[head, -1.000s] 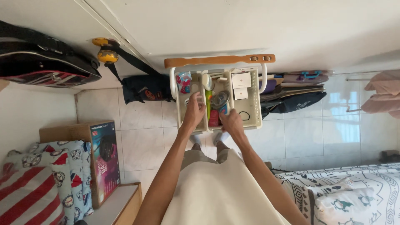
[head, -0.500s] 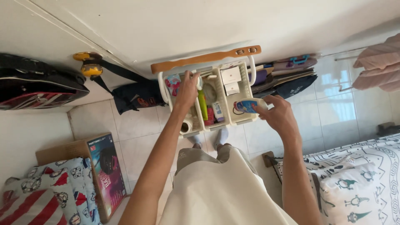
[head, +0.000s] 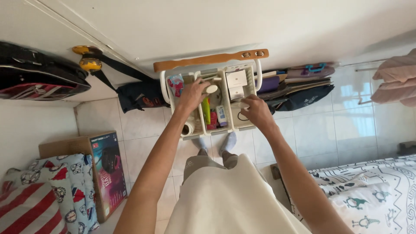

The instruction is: Folding clothes and organizing various household and personal items within a tiered storage cart.

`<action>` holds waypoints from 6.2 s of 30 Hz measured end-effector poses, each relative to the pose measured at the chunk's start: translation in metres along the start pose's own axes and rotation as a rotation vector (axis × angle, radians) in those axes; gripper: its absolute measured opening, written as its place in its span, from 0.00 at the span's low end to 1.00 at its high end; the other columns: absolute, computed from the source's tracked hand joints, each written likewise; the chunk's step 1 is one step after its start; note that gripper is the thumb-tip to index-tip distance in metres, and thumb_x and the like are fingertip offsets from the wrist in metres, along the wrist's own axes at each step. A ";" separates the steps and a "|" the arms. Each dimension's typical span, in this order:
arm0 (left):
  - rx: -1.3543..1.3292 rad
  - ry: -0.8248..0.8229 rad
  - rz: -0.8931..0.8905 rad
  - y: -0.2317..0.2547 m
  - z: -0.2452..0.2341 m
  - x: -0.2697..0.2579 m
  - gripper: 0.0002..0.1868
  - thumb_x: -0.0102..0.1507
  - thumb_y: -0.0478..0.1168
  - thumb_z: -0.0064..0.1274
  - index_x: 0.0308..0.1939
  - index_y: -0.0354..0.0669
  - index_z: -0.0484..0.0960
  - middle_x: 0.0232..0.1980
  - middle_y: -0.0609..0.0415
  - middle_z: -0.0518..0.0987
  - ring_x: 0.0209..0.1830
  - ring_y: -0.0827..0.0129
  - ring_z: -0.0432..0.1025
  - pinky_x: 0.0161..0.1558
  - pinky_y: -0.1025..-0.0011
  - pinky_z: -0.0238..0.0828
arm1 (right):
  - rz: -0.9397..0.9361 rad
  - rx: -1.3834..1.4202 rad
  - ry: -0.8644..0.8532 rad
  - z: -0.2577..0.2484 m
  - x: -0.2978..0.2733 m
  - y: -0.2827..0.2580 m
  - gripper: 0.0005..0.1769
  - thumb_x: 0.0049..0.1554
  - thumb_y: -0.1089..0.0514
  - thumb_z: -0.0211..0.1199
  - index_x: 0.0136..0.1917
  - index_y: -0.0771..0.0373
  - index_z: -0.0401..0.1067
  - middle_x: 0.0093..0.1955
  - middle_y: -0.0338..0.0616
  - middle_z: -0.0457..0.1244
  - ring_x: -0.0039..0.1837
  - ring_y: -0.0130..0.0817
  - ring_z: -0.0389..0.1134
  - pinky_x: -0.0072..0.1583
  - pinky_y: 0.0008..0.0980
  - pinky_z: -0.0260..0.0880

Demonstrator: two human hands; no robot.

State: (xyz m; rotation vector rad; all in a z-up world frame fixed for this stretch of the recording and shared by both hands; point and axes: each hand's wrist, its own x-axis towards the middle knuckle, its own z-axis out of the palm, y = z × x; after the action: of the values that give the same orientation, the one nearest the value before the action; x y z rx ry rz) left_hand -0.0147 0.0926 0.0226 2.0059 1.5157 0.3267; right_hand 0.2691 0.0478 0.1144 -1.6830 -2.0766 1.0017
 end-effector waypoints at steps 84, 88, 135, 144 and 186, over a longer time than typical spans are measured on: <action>-0.194 0.132 -0.102 0.131 0.070 -0.048 0.44 0.56 0.47 0.69 0.73 0.44 0.65 0.62 0.42 0.67 0.62 0.46 0.68 0.58 0.55 0.73 | -0.320 0.026 -0.067 0.003 -0.024 0.044 0.22 0.54 0.61 0.70 0.62 0.63 0.74 0.61 0.53 0.60 0.47 0.43 0.76 0.50 0.39 0.79; -0.190 0.118 -0.122 0.127 0.074 -0.044 0.43 0.57 0.48 0.68 0.72 0.44 0.66 0.63 0.42 0.67 0.62 0.47 0.69 0.57 0.56 0.74 | -0.309 0.080 -0.060 -0.008 -0.029 0.041 0.23 0.55 0.62 0.69 0.64 0.65 0.70 0.62 0.54 0.58 0.48 0.43 0.76 0.52 0.38 0.79; -0.262 0.459 -0.227 0.048 0.025 -0.116 0.20 0.62 0.25 0.49 0.59 0.34 0.74 0.59 0.38 0.73 0.59 0.46 0.71 0.62 0.57 0.71 | 0.158 -0.146 -0.458 0.097 0.000 0.131 0.22 0.49 0.45 0.73 0.49 0.64 0.78 0.47 0.59 0.72 0.51 0.55 0.73 0.54 0.48 0.73; -0.196 0.244 -0.244 0.025 0.034 -0.115 0.18 0.62 0.33 0.56 0.56 0.35 0.77 0.57 0.41 0.75 0.60 0.50 0.70 0.62 0.57 0.71 | -0.535 -0.821 -0.583 0.232 0.030 0.301 0.11 0.64 0.56 0.56 0.56 0.63 0.73 0.54 0.49 0.68 0.55 0.45 0.70 0.56 0.41 0.69; 0.339 0.212 -0.305 0.104 0.056 -0.080 0.08 0.60 0.38 0.56 0.39 0.41 0.87 0.53 0.49 0.76 0.60 0.55 0.66 0.62 0.47 0.57 | 0.197 0.099 -0.144 0.079 -0.042 0.048 0.13 0.52 0.54 0.69 0.44 0.67 0.80 0.41 0.57 0.72 0.45 0.48 0.75 0.49 0.42 0.75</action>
State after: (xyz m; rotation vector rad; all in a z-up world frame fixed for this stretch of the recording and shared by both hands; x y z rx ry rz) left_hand 0.0713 -0.0175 0.0520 1.9924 2.0983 0.1674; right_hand 0.2679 -0.0145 0.0344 -1.8409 -1.9379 1.2995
